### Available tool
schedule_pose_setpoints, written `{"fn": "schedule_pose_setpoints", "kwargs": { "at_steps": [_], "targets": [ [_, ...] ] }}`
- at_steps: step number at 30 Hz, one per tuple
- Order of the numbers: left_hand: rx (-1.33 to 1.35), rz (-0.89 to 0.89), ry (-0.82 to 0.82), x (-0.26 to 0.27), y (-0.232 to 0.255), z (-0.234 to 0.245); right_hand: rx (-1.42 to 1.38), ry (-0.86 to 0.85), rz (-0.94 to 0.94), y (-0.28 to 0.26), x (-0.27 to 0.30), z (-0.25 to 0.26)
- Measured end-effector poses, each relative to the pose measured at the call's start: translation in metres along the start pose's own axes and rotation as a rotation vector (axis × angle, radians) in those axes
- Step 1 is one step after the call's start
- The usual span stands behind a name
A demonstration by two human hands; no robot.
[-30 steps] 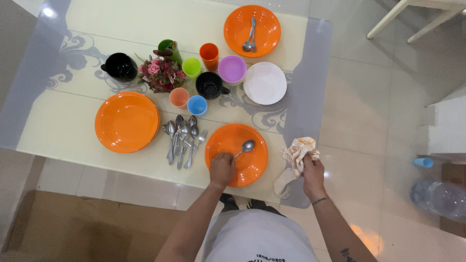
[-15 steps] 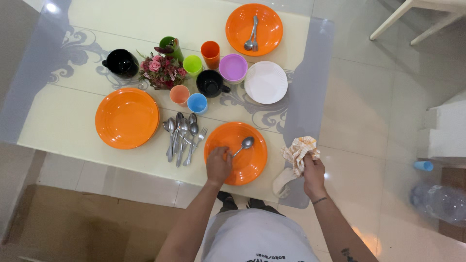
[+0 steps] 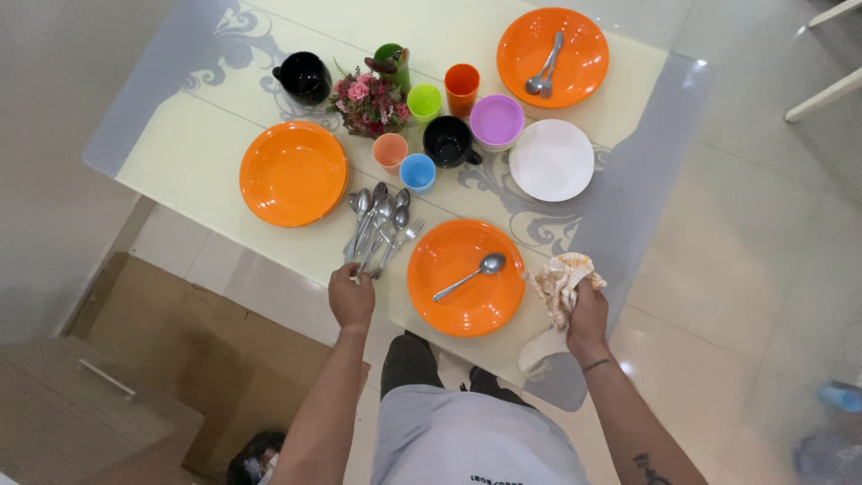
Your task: The person picks up a stack of spoons and forks from a dining table, moves them across the table, and wipes each individual spoon and fork with a cloth before placing them down.
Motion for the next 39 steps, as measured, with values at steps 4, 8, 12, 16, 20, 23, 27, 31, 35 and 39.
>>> {"fn": "schedule_pose_setpoints", "kwargs": {
  "at_steps": [4,8,12,16,20,23,27,31,35,39],
  "targets": [
    [-0.086,-0.079,-0.034,-0.004,0.008,0.0,0.016,-0.073,0.023,0.0,-0.005,-0.023],
    [-0.196,-0.307,-0.188,-0.018,0.037,-0.013,-0.009,-0.016,-0.037,0.014,-0.004,-0.039],
    [-0.207,-0.542,-0.299,-0.039,0.058,-0.029,-0.041,0.076,-0.048,0.028,0.002,-0.053],
    [-0.299,-0.608,-0.345,-0.056,0.055,-0.046,-0.049,0.153,0.02,0.043,0.009,-0.076],
    [-0.307,-0.628,-0.389,-0.067,0.047,-0.056,-0.114,0.217,0.113,0.047,0.022,-0.092],
    [-0.363,-0.632,-0.409,-0.074,0.046,-0.064,-0.15,0.291,0.153,0.041,0.033,-0.095],
    [-0.35,-0.632,-0.405,-0.075,0.045,-0.068,-0.164,0.41,0.262,0.032,0.046,-0.083],
    [-0.317,-0.615,-0.398,-0.073,0.054,-0.062,-0.195,0.485,0.315,0.028,0.052,-0.058],
    [-0.199,-0.476,-0.432,-0.076,0.067,-0.048,-0.181,0.499,0.227,0.03,0.047,-0.041],
    [-0.03,-0.407,-0.377,-0.07,0.083,-0.023,-0.087,0.421,0.27,0.03,0.035,-0.042]
  ]
}}
Point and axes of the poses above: each hand's wrist, its own x-axis away from the middle knuckle, its own z-axis out of the back of the hand, y = z × x, the point moved 6 cm from there along -x, towards the middle knuckle, and after that the axes turned 11 degrees about -y, right-handed, at the moved point
